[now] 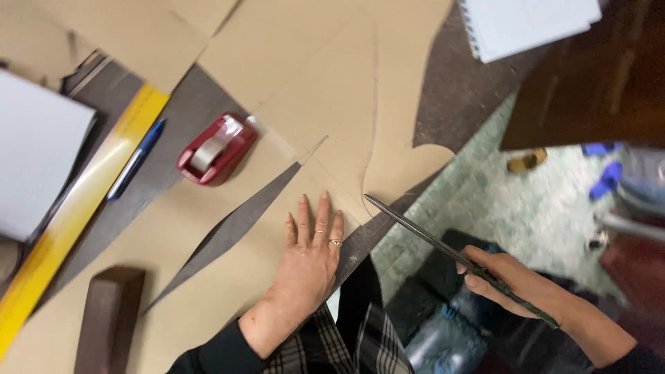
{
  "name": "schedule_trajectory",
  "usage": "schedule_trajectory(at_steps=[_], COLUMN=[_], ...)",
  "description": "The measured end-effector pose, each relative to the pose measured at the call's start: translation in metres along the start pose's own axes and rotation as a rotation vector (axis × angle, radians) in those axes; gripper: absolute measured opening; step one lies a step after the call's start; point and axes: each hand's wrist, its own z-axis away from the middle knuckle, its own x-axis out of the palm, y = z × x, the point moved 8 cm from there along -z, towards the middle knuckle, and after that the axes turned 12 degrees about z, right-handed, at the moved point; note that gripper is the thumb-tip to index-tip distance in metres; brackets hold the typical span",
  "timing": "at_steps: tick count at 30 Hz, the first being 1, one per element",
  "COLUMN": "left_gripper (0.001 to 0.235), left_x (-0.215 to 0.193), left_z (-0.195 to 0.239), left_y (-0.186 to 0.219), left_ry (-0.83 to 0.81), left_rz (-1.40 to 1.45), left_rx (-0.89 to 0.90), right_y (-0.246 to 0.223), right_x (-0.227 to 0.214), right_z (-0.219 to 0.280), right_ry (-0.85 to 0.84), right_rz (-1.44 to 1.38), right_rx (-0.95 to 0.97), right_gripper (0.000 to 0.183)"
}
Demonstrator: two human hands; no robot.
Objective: The person uses large scissors to cut a piece of brown cardboard along a pre-drawn pattern line. They carefully maneuver the scissors to follow the curved and straight edges of the design, eventually separating the cut piece from the main sheet.
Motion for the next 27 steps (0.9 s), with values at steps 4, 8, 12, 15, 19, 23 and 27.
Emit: schedule_trajectory(at_steps=[4,8,12,15,19,23,27], left_gripper=[0.071,0.091,0.064,0.068,0.057,0.054,0.051], left_x=[-0.004,-0.010,-0.011,-0.019,-0.012,-0.013,-0.008], left_z=[0.000,0.002,0.008,0.021,0.027,0.026,0.028], left_y=[0.001,0.006,0.012,0.015,0.021,0.023,0.024], left_ry=[-0.012,0.097,0.308,0.462,0.525,0.615,0.624], left_rz=[0.044,0.101,0.234,0.219,0.161,0.317,0.378], left_rx=[-0.088,-0.242,-0.411,-0.542,-0.674,-0.694,-0.674], right_y=[0.001,0.007,-0.018,-0.028,-0.018,-0.013,-0.021], right_x=[-0.034,-0.074,-0.124,-0.151,-0.193,-0.206,-0.208], right_z=[-0.026,-0.066,-0.085,-0.101,-0.123,-0.140,-0.146], right_ry=[-0.134,-0.357,-0.565,-0.696,-0.770,-0.804,-0.792], right_rz=[0.024,-0.038,0.358,0.427,0.390,0.737,0.744], right_rx=[0.037,0.091,-0.001,-0.261,-0.435,-0.126,-0.118], right_gripper=[0.029,0.019,0.032,0.020,0.056,0.060,0.062])
